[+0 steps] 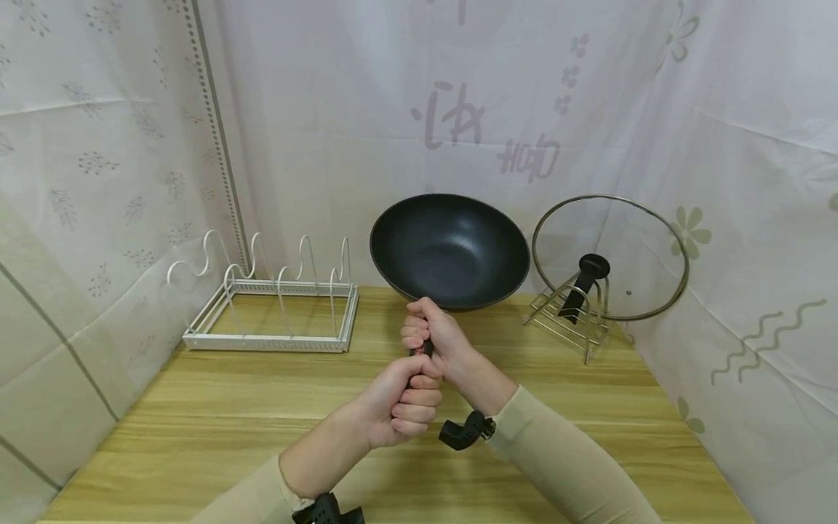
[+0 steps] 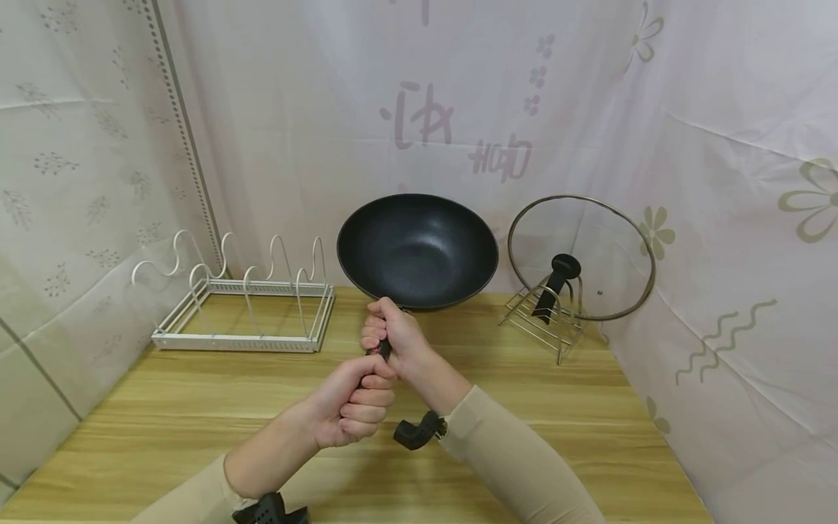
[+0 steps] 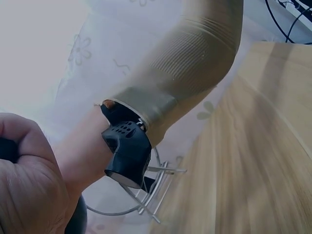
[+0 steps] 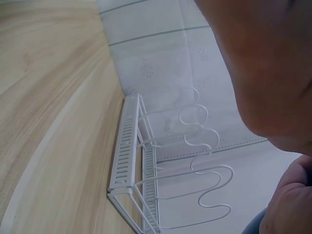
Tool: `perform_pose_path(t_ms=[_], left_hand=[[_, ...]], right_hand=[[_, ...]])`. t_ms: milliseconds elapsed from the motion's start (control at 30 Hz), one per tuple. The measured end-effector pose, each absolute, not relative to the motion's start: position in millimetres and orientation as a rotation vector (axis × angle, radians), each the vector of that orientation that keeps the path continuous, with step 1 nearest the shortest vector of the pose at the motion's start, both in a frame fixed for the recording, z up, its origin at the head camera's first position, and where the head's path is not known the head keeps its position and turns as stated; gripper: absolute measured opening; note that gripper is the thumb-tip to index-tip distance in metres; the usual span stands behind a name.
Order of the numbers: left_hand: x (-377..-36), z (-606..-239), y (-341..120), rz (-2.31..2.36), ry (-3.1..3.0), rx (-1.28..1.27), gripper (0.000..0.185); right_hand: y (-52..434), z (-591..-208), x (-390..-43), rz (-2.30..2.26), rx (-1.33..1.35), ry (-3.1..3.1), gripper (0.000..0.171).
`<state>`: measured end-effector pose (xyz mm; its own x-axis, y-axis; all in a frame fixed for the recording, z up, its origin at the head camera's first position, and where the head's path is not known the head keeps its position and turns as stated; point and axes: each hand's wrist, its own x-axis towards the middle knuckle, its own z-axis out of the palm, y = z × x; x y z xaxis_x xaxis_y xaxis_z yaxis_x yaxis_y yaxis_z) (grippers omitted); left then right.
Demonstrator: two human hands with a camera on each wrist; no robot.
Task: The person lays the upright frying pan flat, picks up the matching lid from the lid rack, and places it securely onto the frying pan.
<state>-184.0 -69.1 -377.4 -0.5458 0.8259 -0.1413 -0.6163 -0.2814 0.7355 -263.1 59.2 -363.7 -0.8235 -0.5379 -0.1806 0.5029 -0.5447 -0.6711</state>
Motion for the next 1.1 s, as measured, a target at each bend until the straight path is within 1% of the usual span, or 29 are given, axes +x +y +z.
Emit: perform_pose_path(t_ms=[467, 767, 1100], left_hand=[[-188.1, -384.7, -69.5, 1.915, 0.927, 0.351, 0.044], [-189.7, -388.7, -67.6, 1.904, 0.900, 0.385, 0.043], [-189.9, -389.4, -64.8, 1.909, 0.920, 0.386, 0.043]], right_hand=[[62.2, -369.4, -263.2, -2.345, -0.036, 0.974, 0.053], [66.6, -372.7, -262.3, -2.375, -0.009, 0.875, 0.045], [69.8, -373.4, -264.1, -2.369, -0.008, 0.825, 0.047]])
